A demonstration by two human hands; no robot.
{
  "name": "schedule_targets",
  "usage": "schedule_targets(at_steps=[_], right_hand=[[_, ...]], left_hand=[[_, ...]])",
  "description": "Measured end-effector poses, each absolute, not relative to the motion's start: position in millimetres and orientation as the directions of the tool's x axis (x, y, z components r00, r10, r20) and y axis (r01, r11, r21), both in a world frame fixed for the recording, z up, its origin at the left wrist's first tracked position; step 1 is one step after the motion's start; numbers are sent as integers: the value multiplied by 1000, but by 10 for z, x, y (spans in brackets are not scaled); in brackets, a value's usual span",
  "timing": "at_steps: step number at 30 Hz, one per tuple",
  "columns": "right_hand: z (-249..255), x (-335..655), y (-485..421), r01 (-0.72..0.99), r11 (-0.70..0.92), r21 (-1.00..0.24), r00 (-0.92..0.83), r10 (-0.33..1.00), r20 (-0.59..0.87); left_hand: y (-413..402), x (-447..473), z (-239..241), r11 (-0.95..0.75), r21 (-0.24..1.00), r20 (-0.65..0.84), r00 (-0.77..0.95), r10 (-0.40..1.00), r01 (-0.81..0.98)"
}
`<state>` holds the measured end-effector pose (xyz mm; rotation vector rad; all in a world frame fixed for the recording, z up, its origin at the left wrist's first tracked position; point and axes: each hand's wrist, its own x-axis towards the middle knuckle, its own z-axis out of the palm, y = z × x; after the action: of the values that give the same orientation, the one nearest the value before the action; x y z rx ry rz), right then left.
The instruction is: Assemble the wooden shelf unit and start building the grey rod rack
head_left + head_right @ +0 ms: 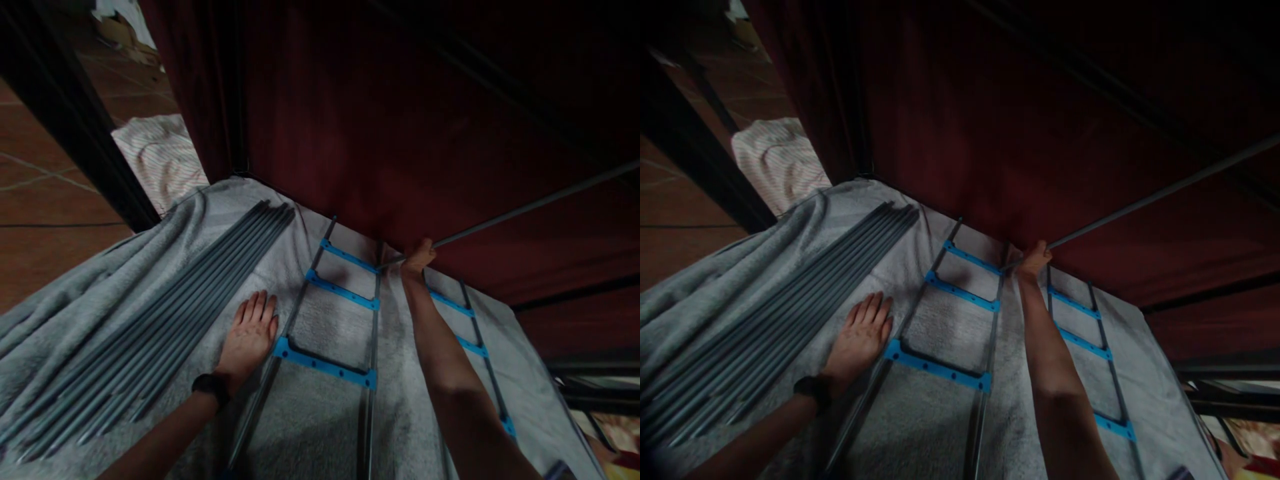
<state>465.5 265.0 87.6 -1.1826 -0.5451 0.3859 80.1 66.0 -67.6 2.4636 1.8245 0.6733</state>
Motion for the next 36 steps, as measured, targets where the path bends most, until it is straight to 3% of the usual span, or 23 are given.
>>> schedule_targets(at_steps=[10, 18, 36], right_hand=[[861, 4690, 2864, -11, 291, -957, 787, 593, 171], [749, 4740, 2811, 10, 361, -933, 729, 635, 253], [654, 4611, 2873, 111, 352, -930, 611, 713, 343]], left_hand=[[655, 793, -671, -328, 239, 345, 236, 908, 914], [648, 791, -655, -326, 219, 339, 242, 909, 920], [615, 755, -745, -343, 231, 324, 261, 909, 911]])
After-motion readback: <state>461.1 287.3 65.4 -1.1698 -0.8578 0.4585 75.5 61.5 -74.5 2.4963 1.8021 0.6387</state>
